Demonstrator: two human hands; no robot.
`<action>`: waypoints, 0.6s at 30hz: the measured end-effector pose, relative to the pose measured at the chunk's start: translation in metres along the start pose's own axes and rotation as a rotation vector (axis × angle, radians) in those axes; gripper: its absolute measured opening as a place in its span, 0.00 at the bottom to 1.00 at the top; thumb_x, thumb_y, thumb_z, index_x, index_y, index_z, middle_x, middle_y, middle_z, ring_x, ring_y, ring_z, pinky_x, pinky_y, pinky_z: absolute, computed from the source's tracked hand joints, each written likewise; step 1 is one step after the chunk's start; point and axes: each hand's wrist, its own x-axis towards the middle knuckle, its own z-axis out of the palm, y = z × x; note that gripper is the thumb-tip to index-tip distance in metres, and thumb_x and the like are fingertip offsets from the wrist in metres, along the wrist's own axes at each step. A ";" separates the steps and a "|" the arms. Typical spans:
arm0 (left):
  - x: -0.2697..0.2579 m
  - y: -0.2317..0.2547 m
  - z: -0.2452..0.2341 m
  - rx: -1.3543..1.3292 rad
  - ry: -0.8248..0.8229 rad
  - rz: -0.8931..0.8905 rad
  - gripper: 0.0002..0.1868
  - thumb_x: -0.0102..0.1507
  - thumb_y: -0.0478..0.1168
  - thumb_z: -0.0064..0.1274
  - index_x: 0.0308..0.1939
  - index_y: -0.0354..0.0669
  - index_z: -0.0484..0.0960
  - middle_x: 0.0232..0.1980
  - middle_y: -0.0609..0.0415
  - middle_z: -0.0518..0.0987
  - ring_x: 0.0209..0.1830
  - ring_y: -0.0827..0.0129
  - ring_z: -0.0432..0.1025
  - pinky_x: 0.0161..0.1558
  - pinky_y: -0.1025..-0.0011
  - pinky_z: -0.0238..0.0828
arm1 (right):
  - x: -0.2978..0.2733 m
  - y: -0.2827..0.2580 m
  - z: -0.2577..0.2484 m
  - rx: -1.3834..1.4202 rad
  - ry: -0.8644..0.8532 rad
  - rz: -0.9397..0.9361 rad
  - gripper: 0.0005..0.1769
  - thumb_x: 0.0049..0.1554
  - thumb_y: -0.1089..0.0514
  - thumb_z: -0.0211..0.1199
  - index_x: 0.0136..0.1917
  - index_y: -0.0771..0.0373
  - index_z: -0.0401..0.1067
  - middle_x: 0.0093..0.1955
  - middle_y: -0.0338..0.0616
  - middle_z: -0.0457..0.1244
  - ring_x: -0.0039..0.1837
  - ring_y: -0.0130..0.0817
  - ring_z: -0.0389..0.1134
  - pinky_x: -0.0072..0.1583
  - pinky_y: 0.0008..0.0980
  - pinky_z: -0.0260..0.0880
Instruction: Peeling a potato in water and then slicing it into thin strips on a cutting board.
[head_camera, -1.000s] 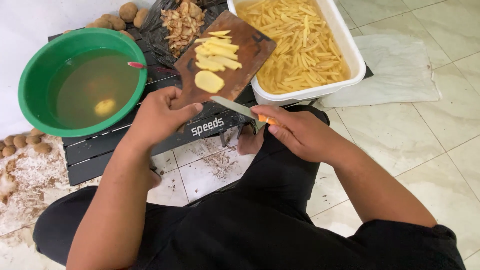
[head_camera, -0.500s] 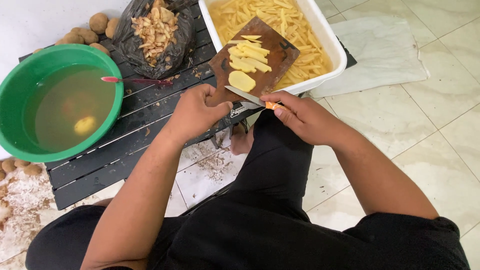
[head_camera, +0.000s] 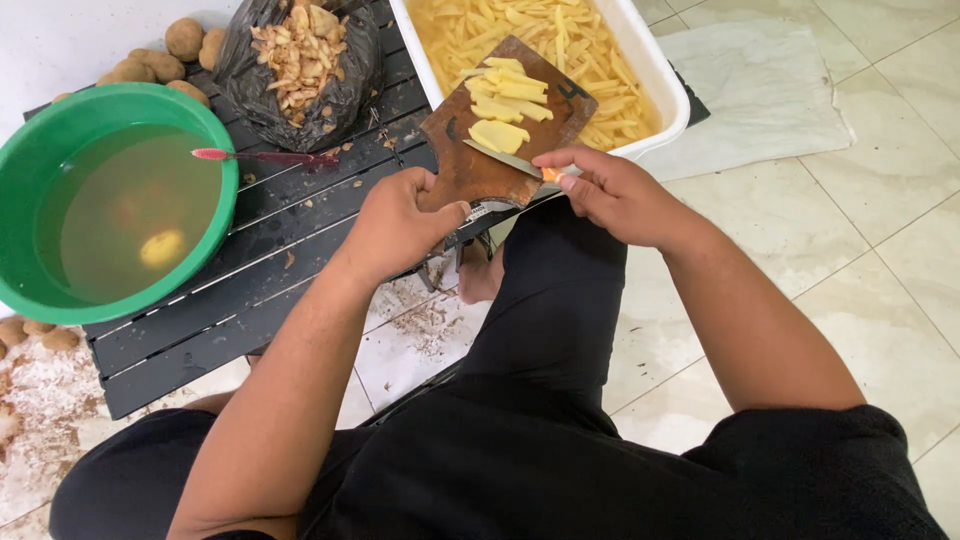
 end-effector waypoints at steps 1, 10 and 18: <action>0.000 -0.001 0.000 0.000 -0.001 0.000 0.13 0.65 0.44 0.57 0.40 0.35 0.80 0.16 0.55 0.71 0.15 0.72 0.65 0.26 0.70 0.65 | 0.002 0.001 -0.002 0.000 0.001 0.000 0.21 0.69 0.57 0.45 0.73 0.58 0.66 0.26 0.37 0.56 0.26 0.22 0.53 0.31 0.21 0.51; -0.001 -0.013 0.002 -0.014 -0.010 -0.024 0.13 0.63 0.44 0.59 0.39 0.36 0.81 0.16 0.54 0.70 0.16 0.71 0.64 0.27 0.71 0.63 | 0.014 0.016 -0.016 0.216 -0.002 0.045 0.21 0.69 0.59 0.45 0.72 0.63 0.66 0.26 0.37 0.51 0.23 0.21 0.48 0.26 0.21 0.46; -0.021 0.025 -0.002 0.091 -0.045 -0.301 0.18 0.61 0.51 0.61 0.28 0.52 0.67 0.24 0.65 0.63 0.23 0.74 0.57 0.30 0.70 0.51 | 0.028 -0.018 -0.038 0.462 0.270 0.496 0.18 0.68 0.55 0.48 0.68 0.53 0.70 0.28 0.32 0.42 0.28 0.23 0.38 0.32 0.24 0.36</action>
